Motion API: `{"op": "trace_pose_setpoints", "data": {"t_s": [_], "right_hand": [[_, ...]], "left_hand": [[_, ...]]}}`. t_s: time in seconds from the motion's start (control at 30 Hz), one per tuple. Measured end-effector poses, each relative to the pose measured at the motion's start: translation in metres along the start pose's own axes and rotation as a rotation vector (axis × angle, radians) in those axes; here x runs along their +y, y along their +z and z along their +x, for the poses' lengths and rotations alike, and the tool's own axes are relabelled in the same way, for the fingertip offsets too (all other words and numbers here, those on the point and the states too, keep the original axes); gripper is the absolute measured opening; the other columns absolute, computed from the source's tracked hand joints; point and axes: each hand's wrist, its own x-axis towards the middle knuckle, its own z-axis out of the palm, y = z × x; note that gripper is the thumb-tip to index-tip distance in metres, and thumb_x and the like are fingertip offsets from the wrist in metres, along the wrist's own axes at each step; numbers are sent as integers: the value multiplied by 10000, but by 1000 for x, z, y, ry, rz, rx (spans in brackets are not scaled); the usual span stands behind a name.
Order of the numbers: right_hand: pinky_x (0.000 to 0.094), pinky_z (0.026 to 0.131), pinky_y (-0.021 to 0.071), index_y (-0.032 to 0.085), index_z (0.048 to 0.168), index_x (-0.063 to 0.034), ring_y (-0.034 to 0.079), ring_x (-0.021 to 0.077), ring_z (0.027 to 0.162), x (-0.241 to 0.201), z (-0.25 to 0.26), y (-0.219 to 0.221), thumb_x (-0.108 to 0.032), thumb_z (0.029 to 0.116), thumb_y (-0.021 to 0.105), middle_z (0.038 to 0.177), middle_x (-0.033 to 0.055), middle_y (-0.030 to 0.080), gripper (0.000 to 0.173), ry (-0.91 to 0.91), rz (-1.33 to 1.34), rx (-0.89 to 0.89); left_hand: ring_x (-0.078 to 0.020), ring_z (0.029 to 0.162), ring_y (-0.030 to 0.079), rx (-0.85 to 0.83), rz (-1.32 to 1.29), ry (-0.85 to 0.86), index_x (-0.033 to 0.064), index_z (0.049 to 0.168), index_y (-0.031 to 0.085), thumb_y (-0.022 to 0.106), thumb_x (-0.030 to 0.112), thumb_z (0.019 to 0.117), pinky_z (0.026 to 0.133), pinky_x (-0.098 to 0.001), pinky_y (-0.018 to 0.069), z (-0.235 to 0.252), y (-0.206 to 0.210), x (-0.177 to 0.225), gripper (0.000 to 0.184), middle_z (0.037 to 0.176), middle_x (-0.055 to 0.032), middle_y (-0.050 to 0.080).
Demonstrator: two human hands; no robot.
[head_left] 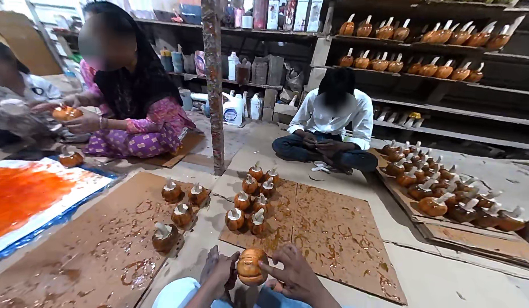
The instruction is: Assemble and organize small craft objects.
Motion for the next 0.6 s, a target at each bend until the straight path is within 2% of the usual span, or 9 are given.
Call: {"op": "trace_pose_setpoints", "data": {"t_s": [0.07,0.13,0.2,0.27,0.33,0.43,0.5,0.6], "right_hand": [[429,974,470,641,1356,-388,639,196,986,5,0,-2,-550,1032,460,1038,19,672,405,-71,-45,-10],[420,977,469,644,1336,-386,640,177,979,5,-1,-1,-551,1018,501,1043,-1,675,385,-109,-91,0],[413,981,459,651,1331,-384,634,168,955,2,-2,3,-570,1025,478,1018,-10,672,398,-86,-113,46],[414,976,456,653,1332,-403,633,158,921,-4,-3,12,-611,1025,431,973,-15,670,432,3,-148,127],[421,959,464,655,1326,-421,636,159,893,-7,-1,19,-651,1012,408,938,-10,671,461,96,-146,189],[435,929,478,638,1346,-433,638,175,868,-10,5,23,-685,996,408,925,2,665,489,155,-106,210],[448,923,480,618,1369,-443,642,190,879,-13,9,24,-664,991,451,940,14,672,468,173,-75,206],[436,905,483,595,1373,-496,642,182,880,-8,9,32,-656,1007,418,928,6,667,437,221,-87,230]], "left_hand": [[-112,423,430,-24,-33,-39,92,931,587,454,399,1091,409,-261,386,-2,2,2,371,582,-11,496],[-118,417,428,-19,-83,-78,99,940,577,366,409,1114,402,-266,382,-4,2,4,414,567,-18,492],[-130,425,427,-20,-145,-88,101,973,564,234,443,1125,404,-274,381,-2,1,5,499,570,-28,482],[-113,403,404,-42,-198,-64,113,891,535,113,500,1110,385,-256,358,0,0,5,612,536,-17,465],[-99,399,410,-58,-266,-20,102,891,545,122,484,1114,382,-237,356,-4,-1,6,612,541,-23,494],[-65,435,480,-140,-331,69,117,865,561,-5,517,1084,419,-207,408,-17,-2,7,727,572,-16,579],[-53,467,524,-162,-362,103,129,842,574,-10,435,1087,456,-200,450,-23,-4,9,703,602,-6,619],[-58,491,562,-191,-440,145,142,825,582,4,359,1071,475,-210,480,-13,-12,7,664,636,-8,652]]}}
